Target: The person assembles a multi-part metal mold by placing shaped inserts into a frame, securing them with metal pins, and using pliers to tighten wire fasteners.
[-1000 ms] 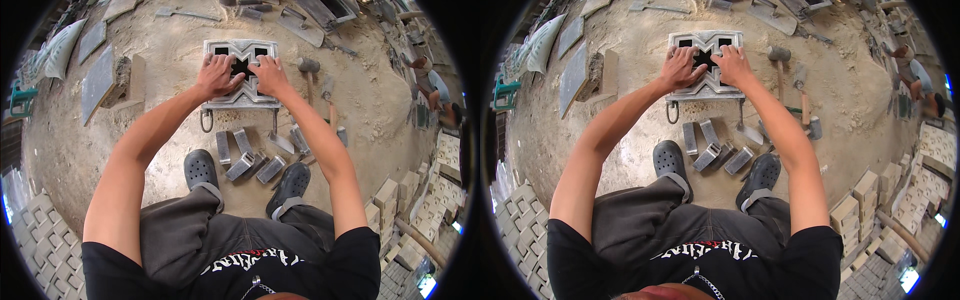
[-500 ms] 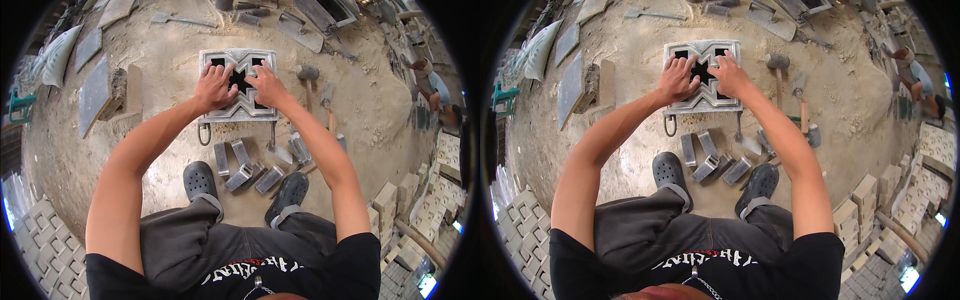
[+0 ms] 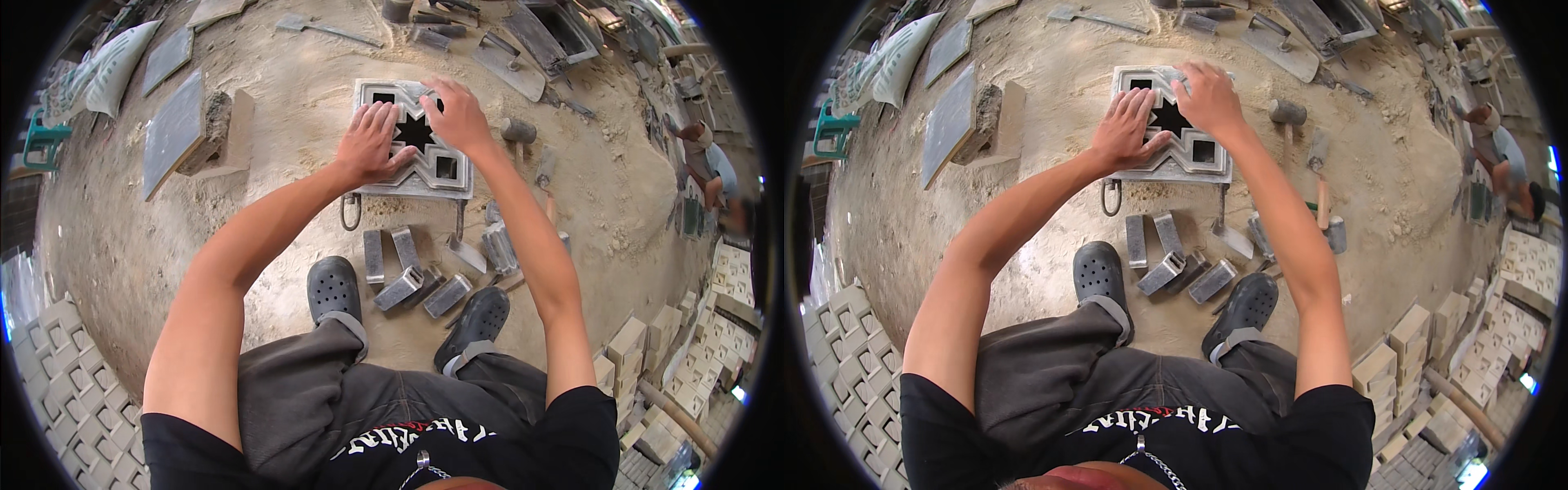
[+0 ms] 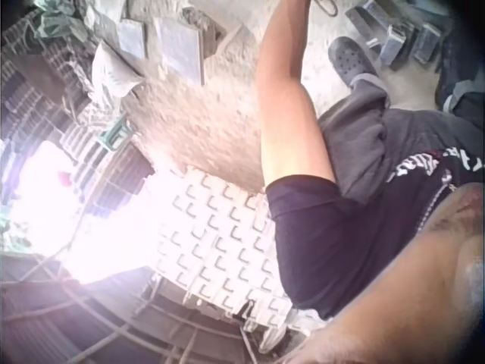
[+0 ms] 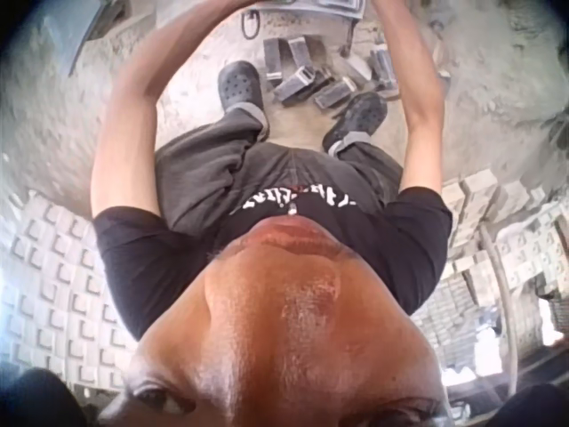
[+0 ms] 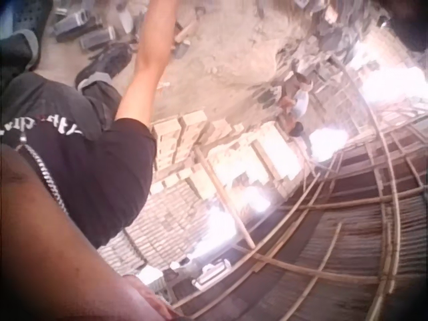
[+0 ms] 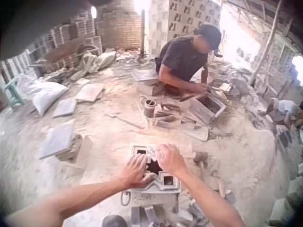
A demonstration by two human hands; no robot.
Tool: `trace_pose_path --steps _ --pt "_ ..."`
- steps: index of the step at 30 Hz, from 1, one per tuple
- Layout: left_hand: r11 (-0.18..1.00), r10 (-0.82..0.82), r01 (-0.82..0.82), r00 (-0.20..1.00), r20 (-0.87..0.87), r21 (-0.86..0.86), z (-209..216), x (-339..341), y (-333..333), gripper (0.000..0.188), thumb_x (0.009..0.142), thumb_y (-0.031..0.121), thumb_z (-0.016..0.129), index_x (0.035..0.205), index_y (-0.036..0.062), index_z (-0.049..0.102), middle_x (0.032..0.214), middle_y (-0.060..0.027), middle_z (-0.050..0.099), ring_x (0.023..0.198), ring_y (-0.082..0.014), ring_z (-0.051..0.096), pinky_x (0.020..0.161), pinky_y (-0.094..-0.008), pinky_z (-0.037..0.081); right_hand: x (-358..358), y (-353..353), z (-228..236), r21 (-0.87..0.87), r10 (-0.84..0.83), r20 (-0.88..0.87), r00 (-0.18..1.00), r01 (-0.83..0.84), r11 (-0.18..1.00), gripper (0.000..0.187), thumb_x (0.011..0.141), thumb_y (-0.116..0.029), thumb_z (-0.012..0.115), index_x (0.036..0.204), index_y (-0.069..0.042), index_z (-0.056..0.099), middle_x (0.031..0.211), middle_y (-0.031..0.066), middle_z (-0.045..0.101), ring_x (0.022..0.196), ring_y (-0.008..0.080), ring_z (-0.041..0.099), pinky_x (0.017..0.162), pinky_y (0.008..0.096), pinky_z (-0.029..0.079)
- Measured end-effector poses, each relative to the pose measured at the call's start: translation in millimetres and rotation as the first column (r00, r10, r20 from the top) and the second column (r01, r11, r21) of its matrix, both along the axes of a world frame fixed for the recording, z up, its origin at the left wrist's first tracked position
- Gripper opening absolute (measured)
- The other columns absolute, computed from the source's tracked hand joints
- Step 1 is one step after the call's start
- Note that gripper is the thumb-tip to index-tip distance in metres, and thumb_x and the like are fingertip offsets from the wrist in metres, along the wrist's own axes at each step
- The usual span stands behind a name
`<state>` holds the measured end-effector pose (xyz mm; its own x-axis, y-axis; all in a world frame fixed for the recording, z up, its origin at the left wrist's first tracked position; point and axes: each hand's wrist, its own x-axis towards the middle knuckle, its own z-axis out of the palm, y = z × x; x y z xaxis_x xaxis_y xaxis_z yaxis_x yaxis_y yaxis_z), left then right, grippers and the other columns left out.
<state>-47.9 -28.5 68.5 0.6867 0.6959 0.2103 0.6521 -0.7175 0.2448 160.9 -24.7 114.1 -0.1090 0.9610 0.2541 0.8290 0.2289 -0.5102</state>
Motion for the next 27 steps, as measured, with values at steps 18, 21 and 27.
trace_pose_path --steps 18,21,27 --pt "0.999 0.027 -0.022 0.995 0.094 -0.048 2.9 0.9 -0.8 0.083 0.093 0.061 0.048 0.139 -0.0078 0.038 0.134 -0.0224 0.047 0.134 -0.0353 0.039 0.119 -0.0460 0.021 -33.6 105.2 -80.1 0.039 -0.147 0.177 0.973 0.143 0.989 0.050 0.100 -0.037 0.041 0.142 -0.011 0.047 0.139 0.0159 0.054 0.136 0.0344 0.042 0.114 0.0504 0.025" --pt "0.991 0.030 -0.012 0.990 0.137 -0.134 4.3 -5.5 -1.4 0.071 0.091 0.056 0.054 0.131 -0.0020 0.043 0.136 -0.0209 0.044 0.135 -0.0346 0.036 0.118 -0.0475 0.021 -38.8 116.6 -55.4 0.189 -0.139 0.099 0.985 0.119 0.975 0.045 0.099 -0.034 0.045 0.136 -0.009 0.053 0.133 0.0163 0.058 0.130 0.0338 0.047 0.111 0.0485 0.030" --pt "0.962 0.274 -0.266 0.919 0.283 -0.068 -7.6 0.6 -8.3 0.057 0.089 0.042 0.064 0.126 0.0054 0.040 0.144 -0.0196 0.034 0.137 -0.0372 0.030 0.115 -0.0534 0.020 -52.6 114.0 -68.1 0.215 -0.153 0.058 0.986 0.138 0.967 0.043 0.098 -0.032 0.047 0.134 -0.010 0.054 0.127 0.0148 0.062 0.124 0.0331 0.053 0.108 0.0482 0.034"
